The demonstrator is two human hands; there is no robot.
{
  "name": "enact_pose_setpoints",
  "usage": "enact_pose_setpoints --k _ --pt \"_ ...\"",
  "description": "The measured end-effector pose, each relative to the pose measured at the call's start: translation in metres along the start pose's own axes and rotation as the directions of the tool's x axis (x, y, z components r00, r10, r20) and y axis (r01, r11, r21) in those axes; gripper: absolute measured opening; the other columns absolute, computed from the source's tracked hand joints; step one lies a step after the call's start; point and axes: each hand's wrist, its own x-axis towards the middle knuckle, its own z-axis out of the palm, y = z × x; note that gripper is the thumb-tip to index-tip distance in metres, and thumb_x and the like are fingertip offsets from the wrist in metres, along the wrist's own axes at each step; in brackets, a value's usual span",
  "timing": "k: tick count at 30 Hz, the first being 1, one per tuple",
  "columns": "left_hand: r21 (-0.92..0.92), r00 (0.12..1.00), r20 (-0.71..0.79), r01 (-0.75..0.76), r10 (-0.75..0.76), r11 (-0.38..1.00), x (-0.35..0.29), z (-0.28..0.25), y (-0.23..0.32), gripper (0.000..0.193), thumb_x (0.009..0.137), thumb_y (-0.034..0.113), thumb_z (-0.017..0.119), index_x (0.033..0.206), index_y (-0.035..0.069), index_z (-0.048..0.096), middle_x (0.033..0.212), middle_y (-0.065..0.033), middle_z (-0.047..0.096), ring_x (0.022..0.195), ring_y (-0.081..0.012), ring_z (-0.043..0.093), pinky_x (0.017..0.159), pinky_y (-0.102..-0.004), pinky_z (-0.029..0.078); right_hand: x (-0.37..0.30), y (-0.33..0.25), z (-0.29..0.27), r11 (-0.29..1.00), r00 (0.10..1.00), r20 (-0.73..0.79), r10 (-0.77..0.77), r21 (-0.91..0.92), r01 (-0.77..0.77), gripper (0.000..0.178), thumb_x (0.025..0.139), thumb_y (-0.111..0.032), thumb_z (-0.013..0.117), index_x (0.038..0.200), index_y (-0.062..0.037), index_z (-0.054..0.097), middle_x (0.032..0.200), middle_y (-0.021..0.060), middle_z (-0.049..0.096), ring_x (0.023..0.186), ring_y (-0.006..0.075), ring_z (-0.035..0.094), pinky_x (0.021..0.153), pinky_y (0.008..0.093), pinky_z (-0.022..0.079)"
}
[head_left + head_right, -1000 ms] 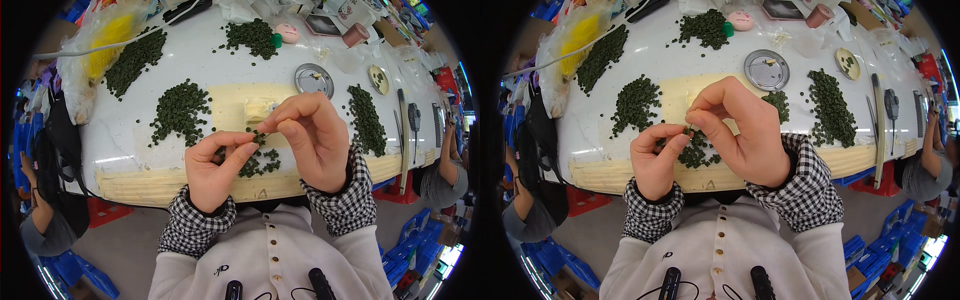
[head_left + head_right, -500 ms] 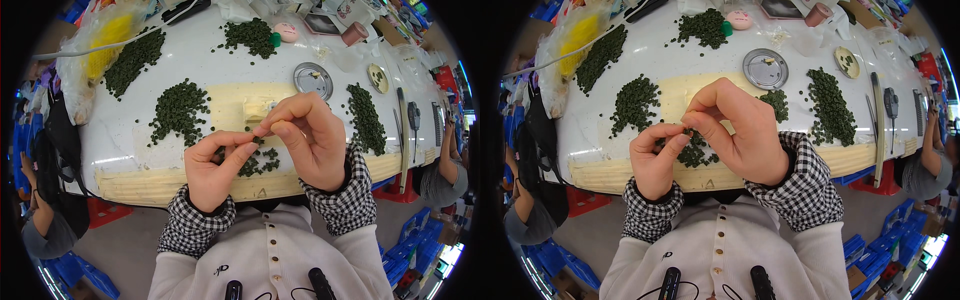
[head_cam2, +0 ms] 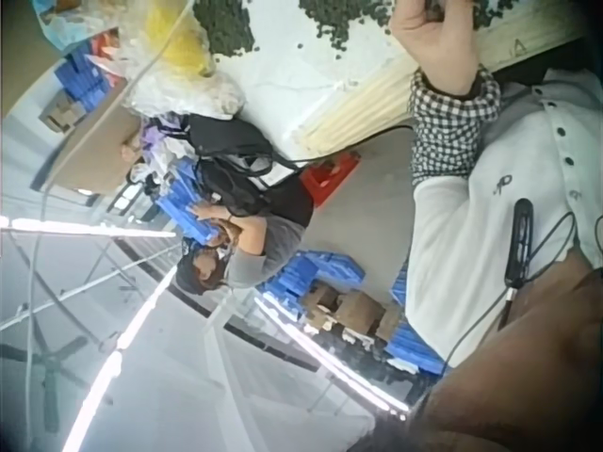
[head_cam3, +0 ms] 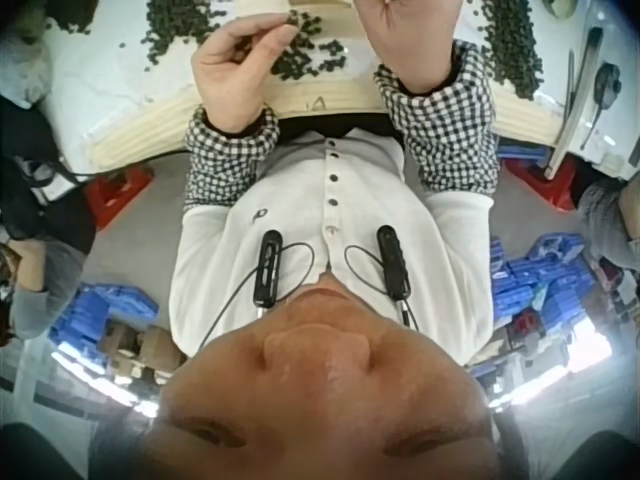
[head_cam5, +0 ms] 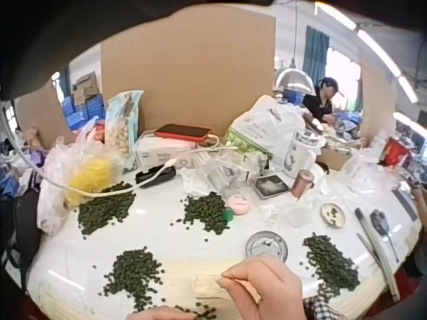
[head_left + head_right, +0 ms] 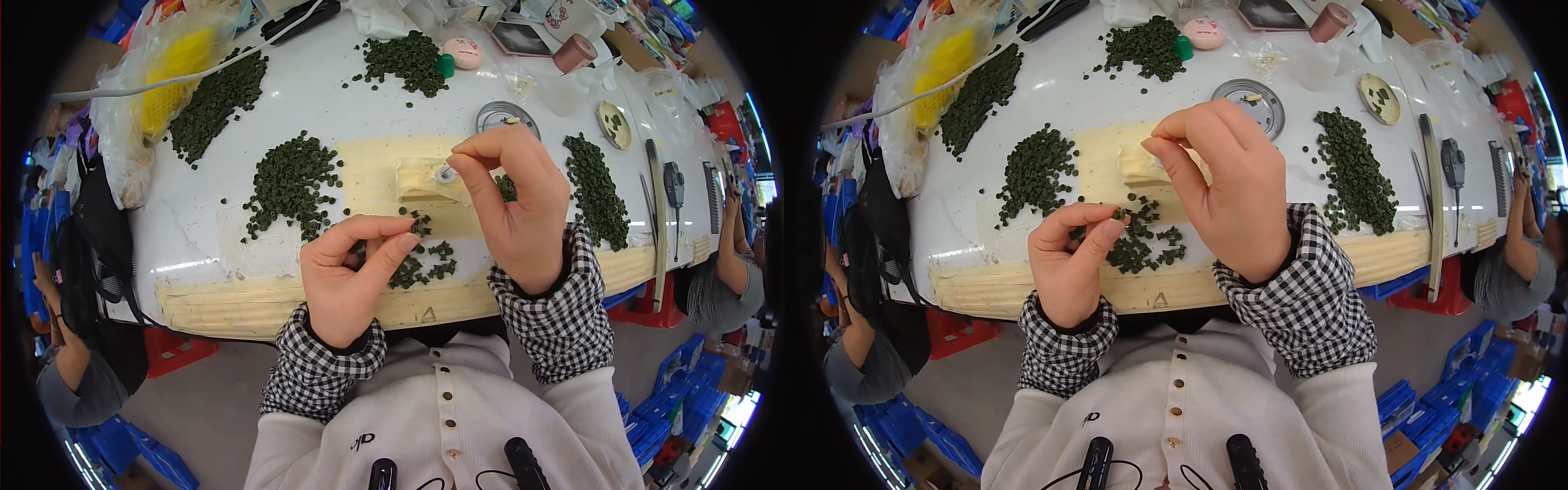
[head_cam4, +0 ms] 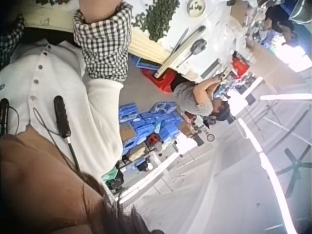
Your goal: Assembling small green plastic components on a workbench.
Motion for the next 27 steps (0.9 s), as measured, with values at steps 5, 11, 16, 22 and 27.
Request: enact_pose_setpoints --k 5,11,16,22,27 --pt "-0.009 1.000 0.011 0.016 -0.016 1.000 0.000 -0.001 0.004 0.012 0.081 -0.003 0.068 0.092 -0.002 0.068 0.063 0.0066 0.051 0.055 0.0003 0.039 0.050 -0.0151 0.031 -0.001 -0.003 -0.003 0.988 0.992 0.125 0.031 -0.157 -0.011 0.015 0.076 -0.004 0.069 0.089 -0.0013 0.062 0.080 0.0098 0.057 0.076 0.0267 0.056 0.066 0.0340 0.046" --pt "-0.032 1.000 0.007 0.006 -0.005 0.999 -0.001 -0.004 0.001 0.013 0.081 -0.003 0.068 0.093 -0.001 0.068 0.063 0.0065 0.052 0.055 0.0004 0.040 0.049 -0.0152 0.031 -0.007 -0.027 -0.021 0.991 0.990 0.102 0.094 -0.109 -0.082 0.023 0.078 0.000 0.067 0.101 -0.0013 0.065 0.086 0.0116 0.059 0.077 0.0252 0.058 0.068 0.0316 0.047" --pt "-0.036 1.000 0.005 0.008 -0.008 0.999 -0.001 -0.003 0.001 0.013 0.081 -0.003 0.068 0.093 -0.001 0.068 0.064 0.0057 0.053 0.056 0.0003 0.041 0.050 -0.0154 0.032 -0.029 -0.042 -0.026 0.958 0.931 0.323 0.171 0.167 -0.234 0.030 0.081 0.003 0.062 0.111 0.0008 0.063 0.087 0.0117 0.059 0.070 0.0202 0.057 0.062 0.0269 0.046" --pt "-0.018 0.999 0.017 0.031 -0.030 0.999 -0.001 -0.003 0.003 0.014 0.079 -0.006 0.068 0.092 -0.001 0.066 0.086 -0.0049 0.066 0.074 -0.0068 0.057 0.066 -0.0186 0.046 -0.042 -0.040 -0.016 0.929 0.925 0.340 0.172 0.257 -0.267 0.033 0.082 0.005 0.060 0.116 0.0025 0.061 0.090 0.0125 0.059 0.071 0.0189 0.057 0.063 0.0249 0.047" --pt "-0.035 0.998 0.026 -0.062 0.063 0.997 -0.001 0.002 0.002 0.014 0.081 -0.007 0.065 0.095 -0.003 0.067 0.080 -0.0013 0.063 0.065 -0.0023 0.049 0.058 -0.0167 0.039 -0.046 -0.036 -0.014 0.920 0.940 0.317 0.129 0.316 -0.233 0.033 0.082 0.005 0.060 0.115 0.0030 0.060 0.091 0.0126 0.059 0.071 0.0187 0.057 0.063 0.0247 0.047"
